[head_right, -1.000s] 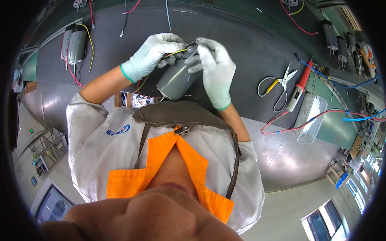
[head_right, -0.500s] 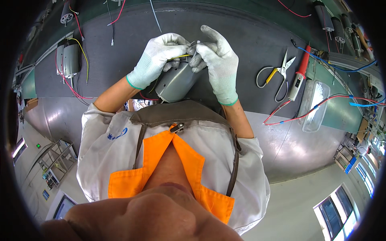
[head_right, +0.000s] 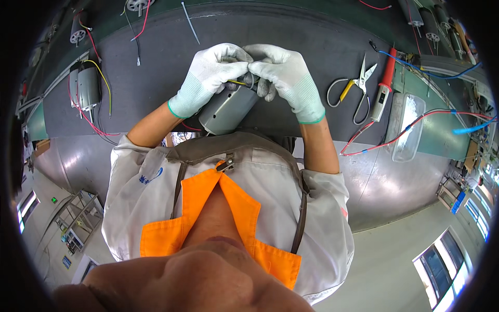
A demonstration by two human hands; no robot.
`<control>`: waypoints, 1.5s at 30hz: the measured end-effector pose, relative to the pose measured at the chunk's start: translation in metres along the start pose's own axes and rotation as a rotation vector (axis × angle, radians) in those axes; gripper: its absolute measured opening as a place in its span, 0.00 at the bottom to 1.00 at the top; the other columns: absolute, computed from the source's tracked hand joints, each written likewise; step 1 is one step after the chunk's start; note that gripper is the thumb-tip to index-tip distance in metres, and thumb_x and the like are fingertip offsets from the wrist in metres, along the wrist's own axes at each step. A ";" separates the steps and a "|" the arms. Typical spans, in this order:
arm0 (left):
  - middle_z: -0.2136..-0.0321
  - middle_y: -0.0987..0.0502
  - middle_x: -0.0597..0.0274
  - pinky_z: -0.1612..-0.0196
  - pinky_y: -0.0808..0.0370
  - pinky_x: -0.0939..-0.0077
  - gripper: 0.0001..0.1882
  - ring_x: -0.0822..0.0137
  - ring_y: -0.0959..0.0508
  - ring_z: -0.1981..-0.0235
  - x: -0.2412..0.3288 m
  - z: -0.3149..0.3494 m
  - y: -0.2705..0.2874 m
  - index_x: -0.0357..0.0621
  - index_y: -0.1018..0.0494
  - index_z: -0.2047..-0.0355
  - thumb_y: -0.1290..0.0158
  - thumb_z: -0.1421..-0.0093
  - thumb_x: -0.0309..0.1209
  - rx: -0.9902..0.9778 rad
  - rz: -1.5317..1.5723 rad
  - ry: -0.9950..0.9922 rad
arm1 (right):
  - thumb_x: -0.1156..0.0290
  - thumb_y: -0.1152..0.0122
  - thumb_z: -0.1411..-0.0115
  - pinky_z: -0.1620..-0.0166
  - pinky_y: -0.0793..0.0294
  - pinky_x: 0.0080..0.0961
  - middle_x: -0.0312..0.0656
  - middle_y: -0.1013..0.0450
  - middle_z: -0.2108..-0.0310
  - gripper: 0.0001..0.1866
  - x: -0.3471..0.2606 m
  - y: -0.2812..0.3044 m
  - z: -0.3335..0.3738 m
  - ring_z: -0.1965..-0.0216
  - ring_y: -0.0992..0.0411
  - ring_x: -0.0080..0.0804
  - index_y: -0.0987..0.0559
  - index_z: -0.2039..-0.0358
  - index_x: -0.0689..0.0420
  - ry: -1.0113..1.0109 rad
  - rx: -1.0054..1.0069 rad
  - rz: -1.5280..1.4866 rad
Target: The person strips the insulation from wires on small cylindrical motors using pliers and connects them to a testing device with red and blue probes. They repeat this process for several motors, placing each tested unit aside on the workbench.
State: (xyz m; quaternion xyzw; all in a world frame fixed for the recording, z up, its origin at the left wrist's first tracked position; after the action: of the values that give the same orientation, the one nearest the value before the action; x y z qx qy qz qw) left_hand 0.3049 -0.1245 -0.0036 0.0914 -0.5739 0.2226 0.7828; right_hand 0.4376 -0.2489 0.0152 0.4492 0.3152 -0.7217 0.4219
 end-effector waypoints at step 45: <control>0.80 0.25 0.64 0.79 0.26 0.67 0.20 0.66 0.22 0.83 0.013 0.018 -0.024 0.35 0.28 0.55 0.46 0.46 0.33 -0.259 -1.586 -1.016 | 0.73 0.41 0.34 0.81 0.42 0.15 0.33 0.32 0.80 0.10 -0.007 -0.003 -0.047 0.83 0.38 0.15 0.18 0.64 0.67 0.260 -0.043 -0.466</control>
State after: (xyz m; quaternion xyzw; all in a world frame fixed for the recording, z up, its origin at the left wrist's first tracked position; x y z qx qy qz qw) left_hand 0.3037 -0.1502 0.0169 0.4526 -0.6366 -0.5053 0.3668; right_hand 0.4546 -0.2064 0.0027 0.4444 0.4768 -0.7288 0.2097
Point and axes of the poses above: each hand's wrist, its own z-axis away from the middle knuckle, its own y-axis out of the back of the hand, x = y × z, the point moved 3 cm from there along -z, towards the middle knuckle
